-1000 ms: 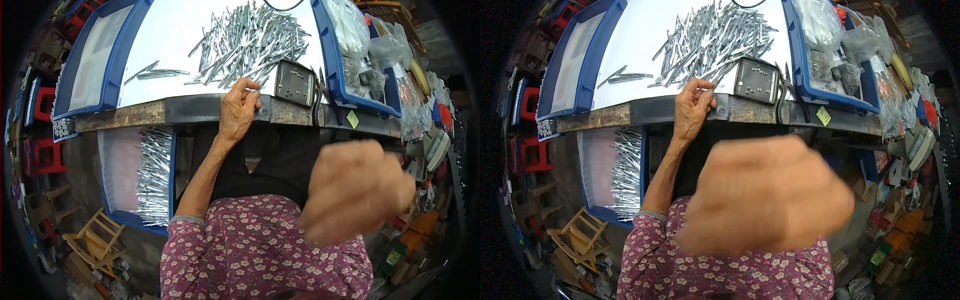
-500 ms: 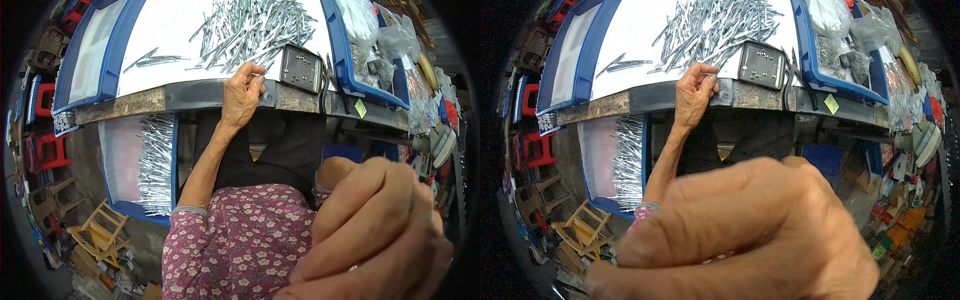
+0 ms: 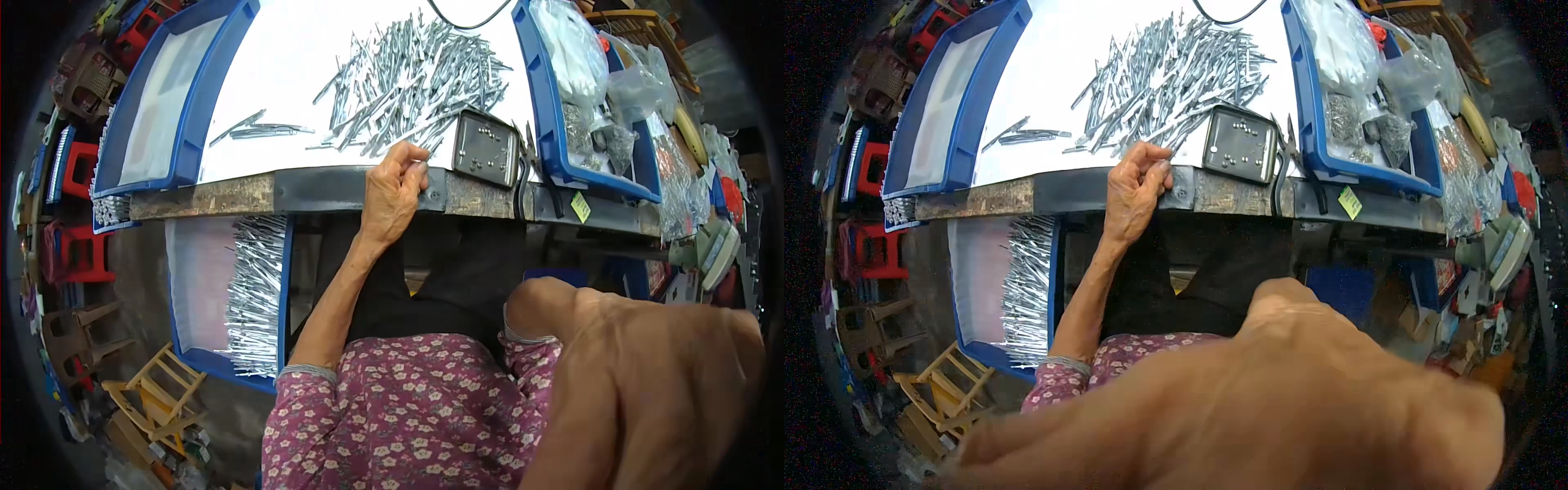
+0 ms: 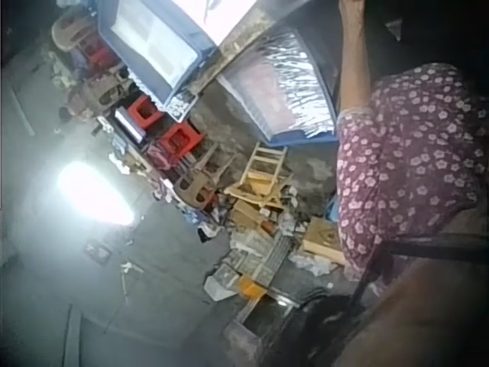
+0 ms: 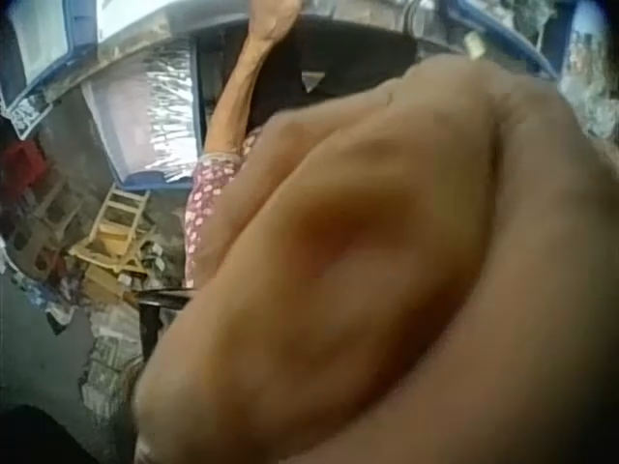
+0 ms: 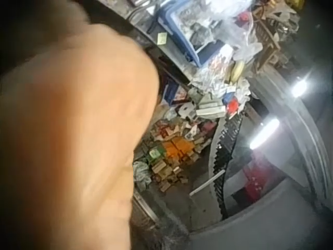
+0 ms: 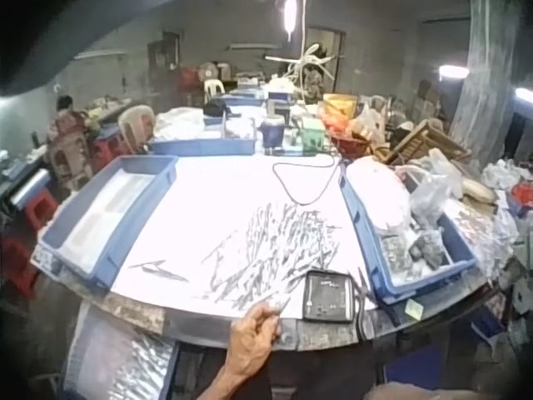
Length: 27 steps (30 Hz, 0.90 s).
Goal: Manually inspecting and sorting small metal pins at a workbench.
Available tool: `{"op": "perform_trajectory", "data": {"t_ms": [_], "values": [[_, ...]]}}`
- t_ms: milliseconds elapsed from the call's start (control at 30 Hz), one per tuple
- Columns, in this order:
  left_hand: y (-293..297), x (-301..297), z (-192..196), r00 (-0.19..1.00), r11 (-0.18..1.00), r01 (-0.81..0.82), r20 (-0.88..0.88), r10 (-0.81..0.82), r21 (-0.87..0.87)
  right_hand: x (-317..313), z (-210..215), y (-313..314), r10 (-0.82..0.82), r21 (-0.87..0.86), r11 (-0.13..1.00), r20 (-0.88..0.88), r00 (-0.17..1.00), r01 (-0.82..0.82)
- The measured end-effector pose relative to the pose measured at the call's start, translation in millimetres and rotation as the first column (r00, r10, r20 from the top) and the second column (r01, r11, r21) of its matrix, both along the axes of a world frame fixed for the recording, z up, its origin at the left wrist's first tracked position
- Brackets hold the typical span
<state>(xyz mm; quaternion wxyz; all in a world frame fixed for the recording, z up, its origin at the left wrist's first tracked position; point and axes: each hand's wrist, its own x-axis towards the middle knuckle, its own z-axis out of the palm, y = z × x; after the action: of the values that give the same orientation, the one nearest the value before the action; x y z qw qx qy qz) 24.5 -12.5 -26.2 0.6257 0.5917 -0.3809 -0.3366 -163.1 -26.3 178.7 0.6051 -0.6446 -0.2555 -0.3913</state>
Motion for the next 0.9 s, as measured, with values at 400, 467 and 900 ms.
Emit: {"op": "perform_trajectory", "data": {"t_ms": [400, 467, 900], "values": [[-0.7, 0.1, -0.3, 1.000, 1.000, 0.003, 0.011, -0.003, -0.004, -4.9, -2.7, -3.2, 0.165, 0.024, 0.985, 0.160, 0.973, -0.171], [0.0, -0.5, -0.6, 1.000, 1.000, -0.001, 0.001, 0.001, 0.016, -3.8, -4.9, -4.9, 0.187, 0.005, 0.982, 0.171, 0.967, -0.191], [-0.3, 2.0, -3.6, 0.999, 0.999, 0.036, -0.026, -0.037, -0.023, 7.8, -8.0, -21.4, 0.305, 0.031, 0.949, 0.179, 0.935, -0.315]]}}
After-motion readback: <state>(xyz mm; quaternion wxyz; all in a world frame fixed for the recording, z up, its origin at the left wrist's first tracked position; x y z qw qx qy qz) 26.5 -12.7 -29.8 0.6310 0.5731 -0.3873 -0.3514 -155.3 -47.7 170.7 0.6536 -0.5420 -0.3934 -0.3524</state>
